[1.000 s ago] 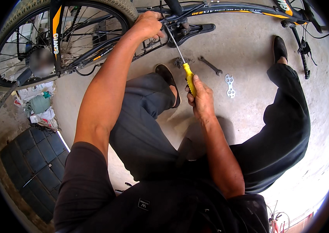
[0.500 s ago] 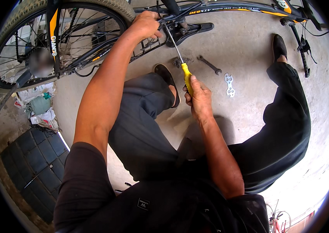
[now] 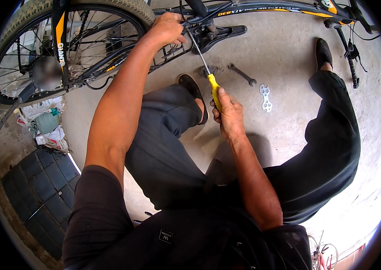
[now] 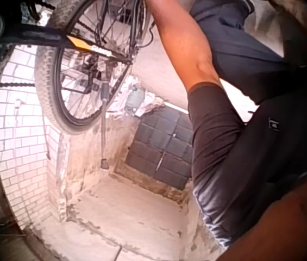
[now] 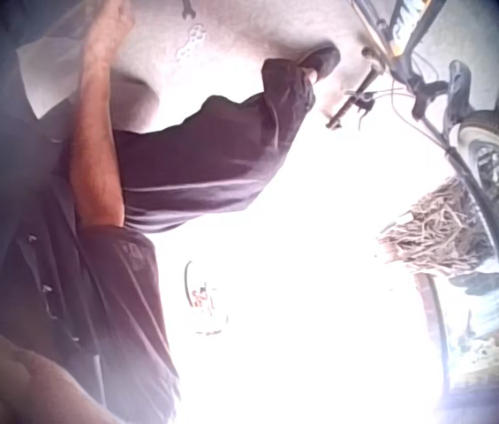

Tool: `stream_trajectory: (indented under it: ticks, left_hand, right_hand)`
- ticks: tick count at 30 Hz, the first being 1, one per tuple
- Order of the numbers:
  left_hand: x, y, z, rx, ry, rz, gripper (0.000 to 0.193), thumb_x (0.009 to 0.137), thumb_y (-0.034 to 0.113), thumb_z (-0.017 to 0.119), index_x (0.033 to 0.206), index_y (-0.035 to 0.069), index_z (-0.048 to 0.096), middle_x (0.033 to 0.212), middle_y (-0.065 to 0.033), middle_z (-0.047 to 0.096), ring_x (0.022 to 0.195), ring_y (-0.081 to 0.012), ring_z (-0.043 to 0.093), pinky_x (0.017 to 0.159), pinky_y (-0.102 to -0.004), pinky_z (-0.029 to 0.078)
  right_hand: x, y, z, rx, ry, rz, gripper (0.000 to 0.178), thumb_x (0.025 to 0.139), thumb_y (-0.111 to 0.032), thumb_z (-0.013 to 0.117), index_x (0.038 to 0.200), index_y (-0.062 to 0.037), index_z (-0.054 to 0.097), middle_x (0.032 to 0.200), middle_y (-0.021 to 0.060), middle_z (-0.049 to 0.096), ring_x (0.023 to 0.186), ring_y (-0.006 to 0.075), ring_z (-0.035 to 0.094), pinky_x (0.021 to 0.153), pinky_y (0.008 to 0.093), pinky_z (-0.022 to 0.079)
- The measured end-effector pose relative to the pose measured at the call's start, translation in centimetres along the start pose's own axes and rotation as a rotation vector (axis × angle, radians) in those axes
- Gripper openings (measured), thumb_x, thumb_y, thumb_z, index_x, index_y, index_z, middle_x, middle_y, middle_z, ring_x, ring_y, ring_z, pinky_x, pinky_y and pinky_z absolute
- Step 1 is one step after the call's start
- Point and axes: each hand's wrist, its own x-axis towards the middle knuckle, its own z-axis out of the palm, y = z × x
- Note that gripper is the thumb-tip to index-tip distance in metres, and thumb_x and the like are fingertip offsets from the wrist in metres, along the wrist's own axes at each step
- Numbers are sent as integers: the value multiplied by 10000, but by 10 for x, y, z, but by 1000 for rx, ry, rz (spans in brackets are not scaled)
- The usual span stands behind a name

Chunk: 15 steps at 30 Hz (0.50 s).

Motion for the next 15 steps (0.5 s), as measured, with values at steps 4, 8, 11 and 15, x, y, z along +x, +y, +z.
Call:
stream_trajectory:
  ticks: [4,8,11,15]
  left_hand:
    - [0,-1,1,-11,23,20,496,773,-52,364,1237,-23,537,986,-198,654,753,-233,704,624,-277,564]
    - [-2,2,1,-16,14,15,497,769,-57,369,1237,-29,534,994,-196,652,750,-233,704,622,-278,564]
    - [-2,2,2,-21,19,23,497,771,-56,370,1238,-23,535,1006,-195,648,750,-232,704,626,-278,565]
    - [-5,5,2,1,36,6,498,773,-53,370,1240,-13,537,1021,-194,644,759,-228,704,629,-278,565]
  right_hand:
    - [1,1,-1,-3,-11,-5,413,897,-425,589,961,-18,607,747,49,559,499,65,409,425,195,284]
    - [2,1,-1,-17,9,-28,402,887,-405,612,973,-12,613,759,48,567,513,68,429,439,198,303]
    - [6,4,0,-46,32,-122,398,876,-390,633,985,-7,617,768,47,574,526,73,445,451,200,318]
    - [7,3,-4,-52,5,-121,396,875,-384,636,983,-3,615,767,47,575,537,78,457,457,201,327]
